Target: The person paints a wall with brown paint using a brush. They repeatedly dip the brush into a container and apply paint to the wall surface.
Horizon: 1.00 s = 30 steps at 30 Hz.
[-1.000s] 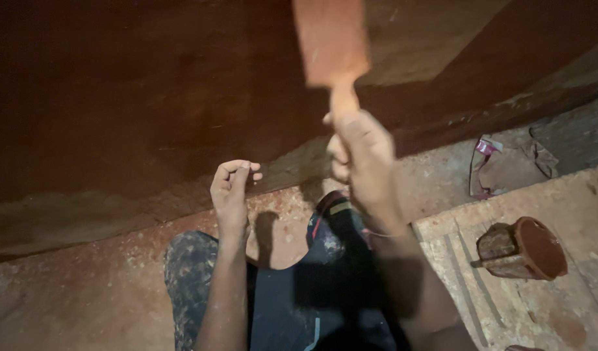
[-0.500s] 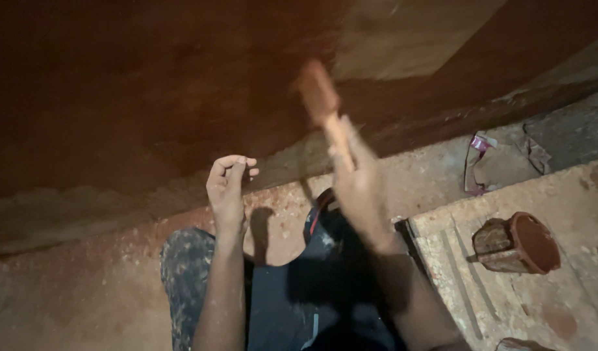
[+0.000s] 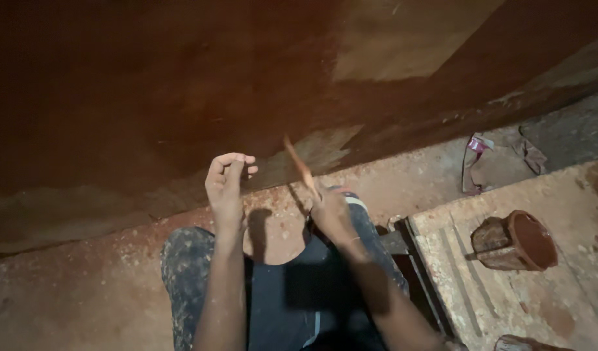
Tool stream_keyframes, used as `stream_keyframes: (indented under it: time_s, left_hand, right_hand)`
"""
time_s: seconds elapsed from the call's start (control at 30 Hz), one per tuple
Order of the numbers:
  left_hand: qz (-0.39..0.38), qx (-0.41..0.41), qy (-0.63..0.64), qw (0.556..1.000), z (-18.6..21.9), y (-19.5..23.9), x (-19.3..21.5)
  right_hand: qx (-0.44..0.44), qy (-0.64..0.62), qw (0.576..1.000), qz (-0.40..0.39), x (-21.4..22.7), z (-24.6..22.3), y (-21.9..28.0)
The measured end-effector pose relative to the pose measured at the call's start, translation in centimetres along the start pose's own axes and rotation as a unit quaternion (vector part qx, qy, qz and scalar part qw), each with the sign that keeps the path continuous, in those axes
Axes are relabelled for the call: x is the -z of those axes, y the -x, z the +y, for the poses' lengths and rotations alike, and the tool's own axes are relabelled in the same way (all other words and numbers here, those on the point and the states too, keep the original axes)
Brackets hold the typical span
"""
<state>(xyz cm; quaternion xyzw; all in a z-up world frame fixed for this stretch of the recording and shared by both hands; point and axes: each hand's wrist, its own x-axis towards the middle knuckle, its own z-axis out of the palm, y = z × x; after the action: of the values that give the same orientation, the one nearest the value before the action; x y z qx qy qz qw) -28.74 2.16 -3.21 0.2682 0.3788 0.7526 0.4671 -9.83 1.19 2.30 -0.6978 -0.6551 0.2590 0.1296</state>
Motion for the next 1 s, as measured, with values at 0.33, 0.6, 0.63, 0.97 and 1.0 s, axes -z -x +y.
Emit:
stream_keyframes:
  time_s: [0.33, 0.6, 0.63, 0.97, 1.0]
  left_hand:
    - [-0.022, 0.002, 0.018, 1.0, -0.4, 0.3, -0.9]
    - [-0.023, 0.007, 0.007, 1.0, -0.1, 0.8, -0.8]
    - [-0.016, 0.014, -0.001, 1.0, 0.0, 0.6, -0.9]
    - [-0.024, 0.003, 0.013, 1.0, -0.2, 0.5, -0.7]
    - [-0.018, 0.009, 0.011, 1.0, -0.2, 0.8, -0.6]
  right_hand:
    - [0.383, -0.098, 0.846, 0.358, 11.7, -5.6, -0.2]
    - [0.302, -0.114, 0.902, 0.286, 5.7, -1.7, -1.3]
    - [0.078, -0.074, 0.974, 0.201, 3.5, -1.0, -1.7]
    - [0.318, -0.1, 0.914, 0.231, 5.3, -2.0, 0.6]
    - [0.348, -0.112, 0.897, 0.249, 7.2, -3.4, 0.8]
